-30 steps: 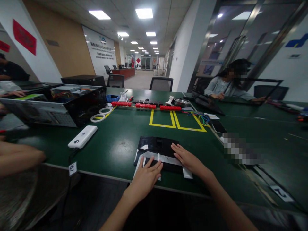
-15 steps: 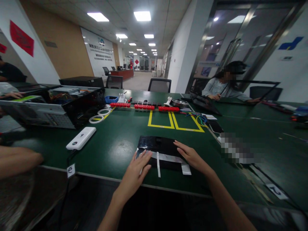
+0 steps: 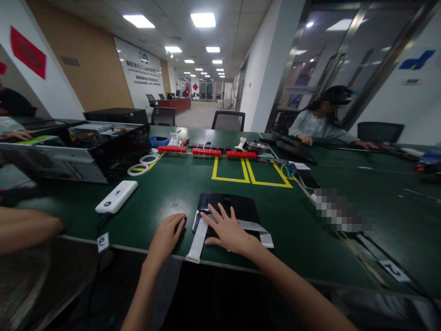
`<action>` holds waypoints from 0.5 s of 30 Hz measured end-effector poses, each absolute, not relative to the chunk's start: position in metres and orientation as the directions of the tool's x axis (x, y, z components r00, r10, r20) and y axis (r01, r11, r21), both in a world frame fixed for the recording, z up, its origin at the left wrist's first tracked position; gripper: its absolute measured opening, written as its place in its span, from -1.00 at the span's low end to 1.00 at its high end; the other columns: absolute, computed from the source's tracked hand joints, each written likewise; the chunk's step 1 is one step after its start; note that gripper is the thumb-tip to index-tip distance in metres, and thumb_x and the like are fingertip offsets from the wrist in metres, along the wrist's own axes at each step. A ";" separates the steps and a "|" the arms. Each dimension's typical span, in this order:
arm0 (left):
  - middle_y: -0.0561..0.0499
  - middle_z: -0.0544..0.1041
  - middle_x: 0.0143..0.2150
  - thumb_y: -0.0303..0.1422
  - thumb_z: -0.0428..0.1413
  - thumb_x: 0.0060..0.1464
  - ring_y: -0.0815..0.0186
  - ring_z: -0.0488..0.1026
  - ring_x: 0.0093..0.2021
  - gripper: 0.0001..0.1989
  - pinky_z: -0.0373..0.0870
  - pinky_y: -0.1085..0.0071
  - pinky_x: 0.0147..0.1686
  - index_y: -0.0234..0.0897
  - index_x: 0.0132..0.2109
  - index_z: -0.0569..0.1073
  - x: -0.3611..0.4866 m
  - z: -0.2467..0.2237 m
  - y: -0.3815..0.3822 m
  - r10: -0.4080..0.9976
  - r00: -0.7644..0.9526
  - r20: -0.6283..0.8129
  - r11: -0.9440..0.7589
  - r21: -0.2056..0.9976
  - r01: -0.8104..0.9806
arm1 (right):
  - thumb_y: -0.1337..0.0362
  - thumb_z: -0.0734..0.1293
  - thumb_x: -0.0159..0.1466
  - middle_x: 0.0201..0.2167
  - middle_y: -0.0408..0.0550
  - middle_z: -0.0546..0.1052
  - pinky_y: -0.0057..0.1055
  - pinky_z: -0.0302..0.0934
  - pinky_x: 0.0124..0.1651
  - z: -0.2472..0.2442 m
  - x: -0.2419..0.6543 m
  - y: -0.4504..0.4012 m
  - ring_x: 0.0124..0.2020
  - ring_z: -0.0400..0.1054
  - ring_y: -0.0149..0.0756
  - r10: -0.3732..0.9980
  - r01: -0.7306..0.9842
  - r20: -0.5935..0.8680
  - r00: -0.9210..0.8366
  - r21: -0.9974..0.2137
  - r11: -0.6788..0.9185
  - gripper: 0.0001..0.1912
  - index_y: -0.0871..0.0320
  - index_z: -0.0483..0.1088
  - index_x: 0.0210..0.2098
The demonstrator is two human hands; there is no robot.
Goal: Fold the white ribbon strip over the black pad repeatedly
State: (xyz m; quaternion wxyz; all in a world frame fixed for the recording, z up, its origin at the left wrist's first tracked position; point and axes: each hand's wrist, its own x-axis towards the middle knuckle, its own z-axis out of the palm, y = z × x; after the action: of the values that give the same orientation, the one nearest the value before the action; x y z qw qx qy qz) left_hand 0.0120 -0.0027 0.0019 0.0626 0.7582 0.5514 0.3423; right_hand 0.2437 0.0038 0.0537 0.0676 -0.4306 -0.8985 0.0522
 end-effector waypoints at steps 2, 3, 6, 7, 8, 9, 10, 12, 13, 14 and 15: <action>-0.07 0.54 -0.03 -0.29 -0.09 0.23 0.22 0.45 0.00 -0.69 0.32 0.23 0.07 -0.25 -0.03 0.48 0.010 0.002 -0.003 0.883 0.168 0.438 -0.385 0.472 0.793 | -0.17 0.13 0.23 0.34 0.11 -0.07 0.43 -0.30 0.11 0.044 0.241 0.008 0.31 -0.26 0.25 0.766 0.758 0.052 -0.641 -0.115 0.642 -0.27 -0.05 -0.03 0.30; -0.07 0.54 -0.02 -0.29 -0.09 0.23 0.22 0.45 0.01 -0.69 0.32 0.23 0.07 -0.25 -0.04 0.48 0.009 0.002 -0.003 0.885 0.171 0.433 -0.384 0.472 0.793 | -0.15 0.10 0.25 0.34 0.09 -0.06 0.42 -0.29 0.12 0.042 0.243 0.010 0.31 -0.25 0.23 0.757 0.750 0.051 -0.651 -0.107 0.652 -0.31 -0.06 -0.03 0.30; -0.07 0.53 -0.01 -0.28 -0.09 0.23 0.22 0.44 0.02 -0.69 0.31 0.24 0.08 -0.25 -0.04 0.49 0.008 0.003 -0.004 0.888 0.171 0.428 -0.381 0.473 0.794 | -0.08 0.10 0.29 0.33 0.03 -0.03 0.37 -0.29 0.15 0.044 0.259 0.015 0.32 -0.23 0.14 0.746 0.738 0.044 -0.665 -0.114 0.665 -0.39 -0.10 -0.01 0.29; -0.07 0.53 -0.01 -0.28 -0.09 0.24 0.22 0.44 0.02 -0.69 0.31 0.23 0.08 -0.25 -0.04 0.49 0.009 0.003 -0.004 0.887 0.169 0.430 -0.381 0.475 0.793 | -0.07 0.11 0.29 0.33 0.01 -0.02 0.36 -0.31 0.16 0.047 0.266 0.016 0.32 -0.24 0.12 0.750 0.741 0.032 -0.660 -0.131 0.658 -0.39 -0.10 -0.02 0.29; -0.07 0.53 -0.02 -0.28 -0.09 0.24 0.22 0.45 0.01 -0.69 0.31 0.23 0.08 -0.24 -0.04 0.49 0.009 0.004 -0.004 0.886 0.166 0.434 -0.382 0.477 0.791 | -0.08 0.13 0.28 0.33 0.00 -0.03 0.34 -0.33 0.18 0.050 0.275 0.017 0.33 -0.25 0.10 0.755 0.744 0.012 -0.656 -0.157 0.649 -0.36 -0.10 -0.03 0.29; -0.07 0.54 -0.02 -0.27 -0.09 0.24 0.22 0.45 0.01 -0.68 0.31 0.22 0.08 -0.24 -0.05 0.49 0.009 0.004 -0.005 0.884 0.165 0.436 -0.384 0.480 0.789 | -0.09 0.14 0.27 0.34 -0.01 -0.03 0.31 -0.36 0.19 0.052 0.285 0.018 0.33 -0.28 0.07 0.758 0.746 -0.012 -0.652 -0.188 0.639 -0.33 -0.10 -0.06 0.30; -0.07 0.54 -0.02 -0.26 -0.09 0.24 0.21 0.45 0.01 -0.68 0.32 0.21 0.07 -0.23 -0.05 0.49 0.009 0.004 -0.005 0.884 0.164 0.438 -0.385 0.481 0.788 | -0.10 0.16 0.25 0.34 -0.02 -0.05 0.29 -0.39 0.21 0.054 0.297 0.019 0.34 -0.30 0.04 0.760 0.748 -0.041 -0.649 -0.221 0.626 -0.30 -0.10 -0.10 0.31; -0.07 0.54 -0.03 -0.26 -0.09 0.24 0.20 0.46 0.00 -0.68 0.33 0.20 0.06 -0.23 -0.05 0.50 0.009 0.005 -0.006 0.883 0.162 0.441 -0.385 0.481 0.788 | -0.11 0.18 0.23 0.35 -0.05 -0.07 0.24 -0.45 0.24 0.056 0.323 0.020 0.34 -0.34 -0.02 0.766 0.753 -0.089 -0.637 -0.283 0.594 -0.24 -0.11 -0.17 0.32; -0.06 0.54 -0.02 -0.26 -0.08 0.23 0.20 0.46 0.00 -0.69 0.33 0.20 0.06 -0.23 -0.05 0.50 0.009 0.005 -0.006 0.883 0.162 0.441 -0.384 0.480 0.789 | -0.11 0.19 0.22 0.35 -0.06 -0.08 0.21 -0.47 0.25 0.056 0.338 0.020 0.35 -0.36 -0.04 0.776 0.762 -0.103 -0.622 -0.307 0.570 -0.23 -0.12 -0.18 0.32; -0.06 0.54 -0.02 -0.26 -0.08 0.23 0.21 0.46 0.00 -0.69 0.34 0.20 0.06 -0.23 -0.05 0.50 0.009 0.006 -0.006 0.883 0.160 0.440 -0.382 0.478 0.791 | -0.12 0.20 0.21 0.35 -0.07 -0.08 0.20 -0.49 0.25 0.055 0.354 0.020 0.35 -0.37 -0.06 0.792 0.775 -0.108 -0.601 -0.325 0.543 -0.22 -0.13 -0.18 0.32; -0.07 0.54 -0.02 -0.27 -0.08 0.23 0.21 0.46 0.00 -0.69 0.34 0.21 0.06 -0.23 -0.05 0.50 0.010 0.006 -0.006 0.884 0.158 0.439 -0.379 0.477 0.793 | -0.12 0.21 0.20 0.35 -0.07 -0.08 0.20 -0.50 0.25 0.053 0.371 0.019 0.35 -0.37 -0.06 0.812 0.791 -0.112 -0.572 -0.336 0.511 -0.21 -0.13 -0.18 0.32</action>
State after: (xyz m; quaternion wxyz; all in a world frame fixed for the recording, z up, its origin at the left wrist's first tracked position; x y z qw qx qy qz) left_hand 0.0096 -0.0063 0.0059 0.0672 0.7580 0.5533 0.3388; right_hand 0.3707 0.0193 0.0526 0.0296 -0.4615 -0.8687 0.1774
